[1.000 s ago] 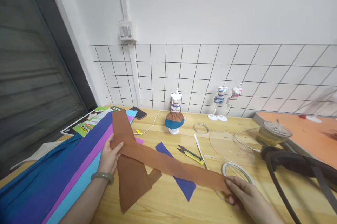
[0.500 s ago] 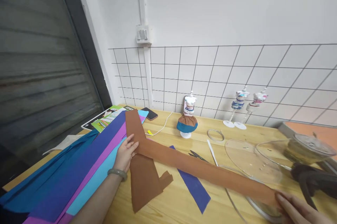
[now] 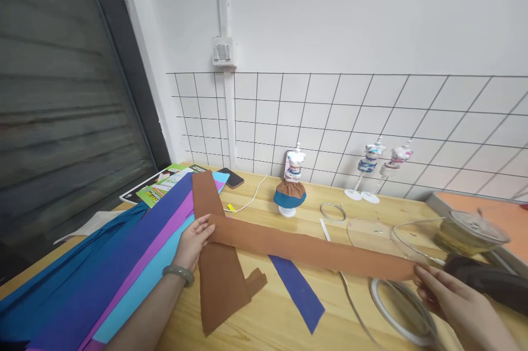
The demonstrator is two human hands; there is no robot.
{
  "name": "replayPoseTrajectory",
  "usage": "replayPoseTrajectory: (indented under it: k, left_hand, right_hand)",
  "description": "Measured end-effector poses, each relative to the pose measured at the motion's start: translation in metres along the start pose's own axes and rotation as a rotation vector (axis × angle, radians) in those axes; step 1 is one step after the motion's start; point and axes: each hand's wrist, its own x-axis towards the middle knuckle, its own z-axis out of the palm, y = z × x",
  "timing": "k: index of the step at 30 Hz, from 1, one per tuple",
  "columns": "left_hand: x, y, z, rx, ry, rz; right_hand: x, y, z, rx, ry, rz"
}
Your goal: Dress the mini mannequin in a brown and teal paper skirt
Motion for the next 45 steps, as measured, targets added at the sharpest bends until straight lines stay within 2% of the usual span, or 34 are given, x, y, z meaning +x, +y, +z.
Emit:
replayPoseTrajectory:
  k: [3,8,11,17,22,29,33,38,42,45]
  left_hand:
    - [0.0,0.001,0.0,0.015,0.003,0.003]
    - [0.005,-0.003,-0.003,0.073,0.039,0.01]
    - [0.007,-0.005,-0.005,0.089,0.031,0.008]
    - [0.009,-0.007,-0.008,0.099,0.028,0.011]
    - [0.007,-0.005,-0.005,0.045,0.006,0.012]
    - [0.005,-0.001,-0.002,0.014,0.004,0.017]
    - [0.006,-0.004,-0.004,-0.006,-0.01,0.05]
    - [0.001,-0.002,-0.002,-0.04,-0.063,0.071]
    - [-0.007,0.001,0.002,-0.044,-0.118,0.049]
    - [-0.011,0.002,0.005,0.01,-0.146,0.059]
  right_hand:
    - [0.001,-0.011,0.006,0.123,0.016,0.176]
    - [0.013,-0.008,0.012,0.306,0.028,0.278]
    - [0.022,-0.002,0.013,0.353,0.084,0.347]
    - [0.024,-0.002,0.016,0.448,0.054,0.386]
    - [0.017,-0.013,0.017,0.495,0.002,0.393]
    - [0.003,-0.046,0.024,0.473,-0.097,0.3]
    - [-0.006,-0.072,0.036,0.371,-0.159,0.173]
    - [-0.027,-0.123,0.06,0.2,-0.265,-0.047]
    - [-0.041,-0.164,0.086,0.339,-0.297,-0.084]
    - [-0.05,-0.19,0.11,0.482,-0.45,-0.19]
